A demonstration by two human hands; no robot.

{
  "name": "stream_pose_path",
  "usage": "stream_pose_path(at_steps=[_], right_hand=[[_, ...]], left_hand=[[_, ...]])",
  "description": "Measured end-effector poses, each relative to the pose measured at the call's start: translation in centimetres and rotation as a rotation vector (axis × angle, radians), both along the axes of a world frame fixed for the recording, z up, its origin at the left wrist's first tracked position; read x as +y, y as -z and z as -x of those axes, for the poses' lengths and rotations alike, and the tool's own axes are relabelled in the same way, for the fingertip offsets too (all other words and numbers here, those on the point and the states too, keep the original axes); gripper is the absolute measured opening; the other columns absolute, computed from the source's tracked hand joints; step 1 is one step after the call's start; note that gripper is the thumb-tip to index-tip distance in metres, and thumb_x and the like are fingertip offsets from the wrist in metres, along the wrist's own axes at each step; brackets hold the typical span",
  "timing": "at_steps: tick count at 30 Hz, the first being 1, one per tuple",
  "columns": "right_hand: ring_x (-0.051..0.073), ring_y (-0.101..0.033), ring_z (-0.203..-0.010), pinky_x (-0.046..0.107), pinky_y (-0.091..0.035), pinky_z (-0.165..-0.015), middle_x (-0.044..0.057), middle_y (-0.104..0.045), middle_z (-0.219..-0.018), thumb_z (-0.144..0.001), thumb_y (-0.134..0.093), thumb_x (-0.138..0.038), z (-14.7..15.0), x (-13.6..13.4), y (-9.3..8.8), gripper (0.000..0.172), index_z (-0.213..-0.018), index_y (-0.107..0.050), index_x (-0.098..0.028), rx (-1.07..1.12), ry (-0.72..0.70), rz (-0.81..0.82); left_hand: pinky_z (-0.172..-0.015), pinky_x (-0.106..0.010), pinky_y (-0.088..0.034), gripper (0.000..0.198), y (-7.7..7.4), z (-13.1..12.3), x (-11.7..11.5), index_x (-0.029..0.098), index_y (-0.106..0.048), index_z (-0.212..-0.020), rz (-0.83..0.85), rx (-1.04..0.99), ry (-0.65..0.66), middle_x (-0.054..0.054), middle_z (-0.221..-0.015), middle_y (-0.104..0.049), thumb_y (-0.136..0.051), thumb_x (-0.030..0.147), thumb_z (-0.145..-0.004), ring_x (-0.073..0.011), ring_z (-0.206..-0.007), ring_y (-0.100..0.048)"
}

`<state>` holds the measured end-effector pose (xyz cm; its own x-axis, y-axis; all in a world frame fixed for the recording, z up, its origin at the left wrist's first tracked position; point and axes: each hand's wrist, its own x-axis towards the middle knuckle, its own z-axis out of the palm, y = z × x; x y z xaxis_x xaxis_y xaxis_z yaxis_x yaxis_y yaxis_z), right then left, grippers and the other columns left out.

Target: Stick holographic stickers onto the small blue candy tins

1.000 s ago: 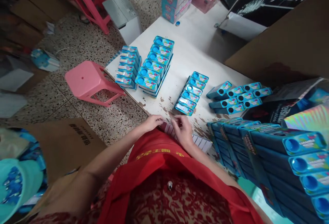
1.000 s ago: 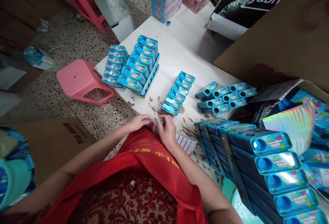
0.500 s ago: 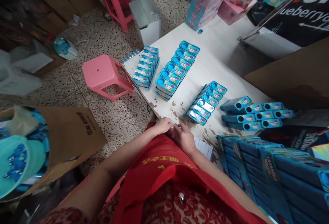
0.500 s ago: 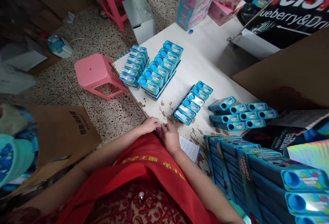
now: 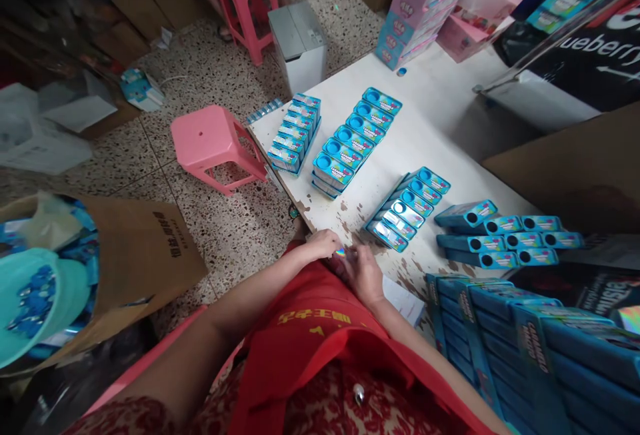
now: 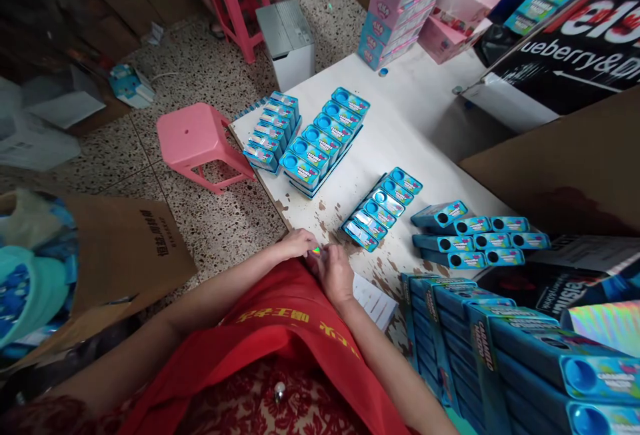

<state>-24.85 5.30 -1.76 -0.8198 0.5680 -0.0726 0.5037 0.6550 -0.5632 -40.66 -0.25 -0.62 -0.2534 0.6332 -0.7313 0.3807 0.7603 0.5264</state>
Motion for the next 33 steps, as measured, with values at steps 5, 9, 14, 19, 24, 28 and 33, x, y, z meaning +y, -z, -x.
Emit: stream_pose_path(at_steps=[5,9,14,19,24,28,33], right_hand=[[0.020,-0.059,-0.078,0.029,-0.047,-0.065,0.009,-0.062,-0.091,-0.093,-0.044,-0.042,0.1,-0.1,0.4,0.034,-0.097,-0.067,-0.018,-0.043,-0.030,-0.017],[0.019,-0.059,-0.080,0.028,-0.045,-0.064,0.009,-0.064,-0.094,-0.094,-0.041,-0.039,0.0,-0.2,0.5,0.035,-0.101,-0.069,-0.020,-0.033,-0.093,-0.108],[0.020,-0.057,-0.079,0.030,-0.043,-0.067,0.009,-0.065,-0.092,-0.095,-0.042,-0.037,-0.1,-0.1,0.4,0.032,-0.103,-0.069,-0.021,-0.044,-0.183,-0.194],[0.020,-0.055,-0.081,0.031,-0.042,-0.069,0.009,-0.064,-0.092,-0.094,-0.044,-0.040,0.0,-0.3,0.5,0.031,-0.092,-0.068,-0.021,-0.021,-0.153,-0.145],[0.020,-0.056,-0.077,0.029,-0.041,-0.065,0.006,-0.061,-0.079,-0.092,-0.047,-0.042,0.8,-0.2,0.9,0.029,-0.084,-0.064,-0.020,-0.016,-0.042,-0.080],[0.019,-0.056,-0.071,0.028,-0.039,-0.062,0.006,-0.062,-0.076,-0.092,-0.046,-0.036,1.2,-0.2,-0.1,0.027,-0.079,-0.063,-0.021,-0.018,-0.210,-0.061],[0.015,-0.057,-0.067,0.026,-0.043,-0.064,0.003,-0.064,-0.075,-0.091,-0.048,-0.035,0.7,-0.1,-3.6,0.024,-0.076,-0.061,-0.022,0.178,-0.283,0.369]], left_hand=[[-0.055,-0.020,-0.040,0.021,0.6,0.1,-0.1,0.016,-0.072,-0.083,-0.008,-0.058,-0.024,0.001,-0.050,-0.057,-0.053,0.023,-0.082,-0.0127,-0.057,-0.058],[-0.054,-0.019,-0.040,0.020,0.4,0.2,-0.1,0.014,-0.072,-0.080,-0.012,-0.087,-0.049,0.001,-0.049,-0.056,-0.052,0.020,-0.082,-0.0118,-0.056,-0.059],[-0.055,-0.019,-0.041,0.019,-0.1,0.2,0.0,0.014,-0.071,-0.080,-0.011,-0.112,-0.080,0.001,-0.048,-0.057,-0.053,0.019,-0.082,-0.0114,-0.055,-0.059],[-0.056,-0.020,-0.043,0.020,0.4,0.3,0.1,0.015,-0.071,-0.080,-0.019,-0.143,-0.080,0.001,-0.048,-0.056,-0.052,0.021,-0.083,-0.0121,-0.055,-0.061],[-0.057,-0.020,-0.043,0.021,0.9,0.4,-0.1,0.014,-0.070,-0.077,-0.034,-0.151,-0.066,0.002,-0.047,-0.056,-0.051,0.022,-0.083,-0.0126,-0.056,-0.061],[-0.059,-0.021,-0.044,0.020,0.9,0.4,-0.2,0.015,-0.069,-0.073,-0.049,-0.126,-0.058,0.001,-0.050,-0.058,-0.051,0.020,-0.081,-0.0131,-0.058,-0.060],[-0.063,-0.023,-0.045,0.021,1.1,0.4,-0.4,0.014,-0.069,-0.076,-0.088,-0.119,-0.039,-0.001,-0.059,-0.063,-0.049,0.017,-0.079,-0.0140,-0.061,-0.060]])
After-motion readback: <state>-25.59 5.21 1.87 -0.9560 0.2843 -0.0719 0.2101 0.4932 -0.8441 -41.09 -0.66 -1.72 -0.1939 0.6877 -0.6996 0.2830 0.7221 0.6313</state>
